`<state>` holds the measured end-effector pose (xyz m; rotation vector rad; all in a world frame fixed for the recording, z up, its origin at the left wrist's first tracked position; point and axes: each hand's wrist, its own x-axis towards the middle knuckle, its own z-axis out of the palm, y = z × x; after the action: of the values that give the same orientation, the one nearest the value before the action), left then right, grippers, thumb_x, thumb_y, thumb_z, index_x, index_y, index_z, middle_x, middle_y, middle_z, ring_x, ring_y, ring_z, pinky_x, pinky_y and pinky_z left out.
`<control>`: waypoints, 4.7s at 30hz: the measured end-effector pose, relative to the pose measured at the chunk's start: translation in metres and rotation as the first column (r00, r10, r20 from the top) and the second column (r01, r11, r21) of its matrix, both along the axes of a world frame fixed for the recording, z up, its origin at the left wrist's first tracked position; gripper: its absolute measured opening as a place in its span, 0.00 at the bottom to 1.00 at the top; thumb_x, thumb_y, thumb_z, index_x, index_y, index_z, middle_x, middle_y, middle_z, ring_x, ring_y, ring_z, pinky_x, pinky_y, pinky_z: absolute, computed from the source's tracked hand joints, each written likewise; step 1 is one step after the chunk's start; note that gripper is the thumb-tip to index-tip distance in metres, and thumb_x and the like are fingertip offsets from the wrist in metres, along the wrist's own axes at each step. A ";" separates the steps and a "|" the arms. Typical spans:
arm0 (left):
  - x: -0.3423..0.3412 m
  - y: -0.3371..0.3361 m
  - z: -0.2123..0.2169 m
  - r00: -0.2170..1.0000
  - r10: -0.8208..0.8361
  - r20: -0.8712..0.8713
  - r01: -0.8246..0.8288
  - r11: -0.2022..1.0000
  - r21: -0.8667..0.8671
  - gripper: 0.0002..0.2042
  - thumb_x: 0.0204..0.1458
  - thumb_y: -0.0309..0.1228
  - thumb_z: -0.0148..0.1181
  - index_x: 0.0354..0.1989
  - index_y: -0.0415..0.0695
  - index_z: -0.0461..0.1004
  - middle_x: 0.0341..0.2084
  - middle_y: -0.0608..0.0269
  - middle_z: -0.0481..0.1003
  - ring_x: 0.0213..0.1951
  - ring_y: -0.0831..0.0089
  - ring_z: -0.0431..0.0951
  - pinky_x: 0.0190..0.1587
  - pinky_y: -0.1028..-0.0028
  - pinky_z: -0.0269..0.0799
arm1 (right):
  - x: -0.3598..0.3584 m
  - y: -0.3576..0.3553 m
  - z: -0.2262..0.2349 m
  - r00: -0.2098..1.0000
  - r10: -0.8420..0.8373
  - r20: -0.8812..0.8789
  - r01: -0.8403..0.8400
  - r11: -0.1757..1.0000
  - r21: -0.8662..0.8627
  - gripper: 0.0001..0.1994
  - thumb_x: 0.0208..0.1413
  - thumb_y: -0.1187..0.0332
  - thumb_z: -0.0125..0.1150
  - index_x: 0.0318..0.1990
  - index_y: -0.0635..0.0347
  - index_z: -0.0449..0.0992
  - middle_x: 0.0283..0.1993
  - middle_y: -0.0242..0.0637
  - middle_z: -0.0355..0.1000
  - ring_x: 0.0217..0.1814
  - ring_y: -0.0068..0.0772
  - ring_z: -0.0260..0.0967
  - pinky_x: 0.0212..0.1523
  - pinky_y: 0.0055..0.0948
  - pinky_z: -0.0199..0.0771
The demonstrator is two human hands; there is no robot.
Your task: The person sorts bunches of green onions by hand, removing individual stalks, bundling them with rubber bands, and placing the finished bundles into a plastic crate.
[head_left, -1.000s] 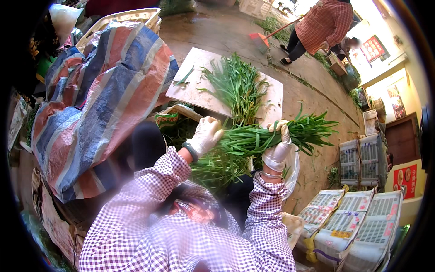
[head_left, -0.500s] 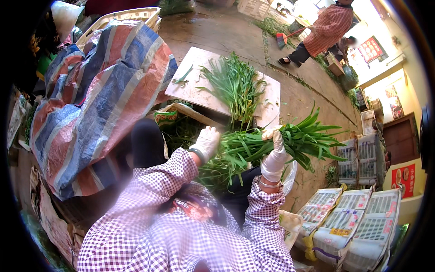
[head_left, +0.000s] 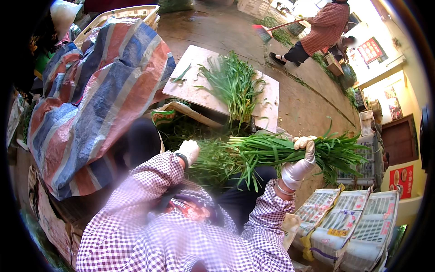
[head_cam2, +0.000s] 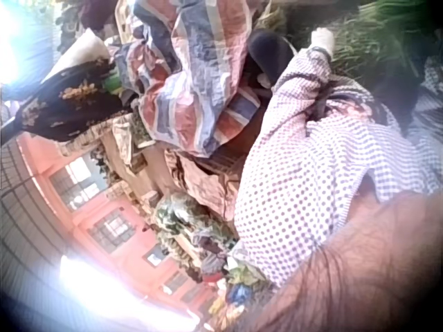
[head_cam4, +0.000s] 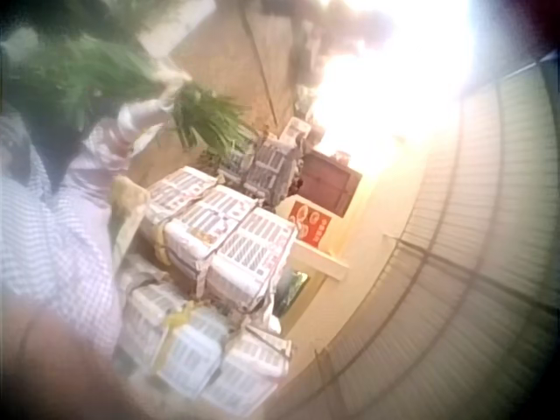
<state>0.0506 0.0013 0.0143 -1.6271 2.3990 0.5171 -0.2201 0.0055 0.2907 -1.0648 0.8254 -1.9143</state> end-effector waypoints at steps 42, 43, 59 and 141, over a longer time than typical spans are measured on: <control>-0.058 0.005 0.119 -0.279 0.727 -0.628 0.193 0.683 0.704 0.15 0.52 0.28 0.64 0.48 0.40 0.77 0.41 0.66 0.79 0.42 0.77 0.77 0.49 0.76 0.71 | -0.052 -0.051 -0.104 0.805 -0.153 0.573 -0.057 0.942 0.332 0.09 0.62 0.65 0.52 0.30 0.57 0.70 0.24 0.31 0.68 0.29 0.30 0.64 0.44 0.34 0.73; -0.061 0.006 0.118 -0.327 0.735 -0.594 0.188 0.666 0.722 0.15 0.52 0.28 0.63 0.48 0.40 0.77 0.41 0.66 0.79 0.42 0.77 0.77 0.49 0.75 0.71 | -0.049 -0.052 -0.103 0.820 -0.138 0.555 -0.056 0.946 0.319 0.09 0.62 0.65 0.52 0.30 0.58 0.70 0.24 0.32 0.68 0.29 0.30 0.64 0.44 0.34 0.73; -0.050 0.005 0.122 -0.254 0.879 -0.403 0.576 0.472 0.667 0.18 0.53 0.35 0.63 0.52 0.46 0.72 0.47 0.69 0.76 0.50 0.76 0.73 0.52 0.70 0.67 | -0.062 -0.050 -0.094 0.858 0.001 0.514 -0.127 0.969 0.210 0.07 0.61 0.66 0.56 0.33 0.57 0.72 0.23 0.28 0.65 0.27 0.24 0.62 0.45 0.29 0.71; -0.046 0.002 0.038 -0.151 0.870 -0.469 0.063 0.482 0.874 0.12 0.54 0.35 0.59 0.46 0.46 0.76 0.34 0.71 0.75 0.33 0.80 0.70 0.37 0.78 0.63 | -0.056 -0.037 -0.066 0.866 -0.275 0.417 0.164 0.945 0.284 0.09 0.60 0.65 0.58 0.28 0.55 0.71 0.24 0.27 0.69 0.28 0.25 0.66 0.43 0.29 0.73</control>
<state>0.0050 0.0031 0.0522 -1.8593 1.0179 3.2338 -0.2756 -0.0312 0.2247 -0.3586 0.9037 -2.0733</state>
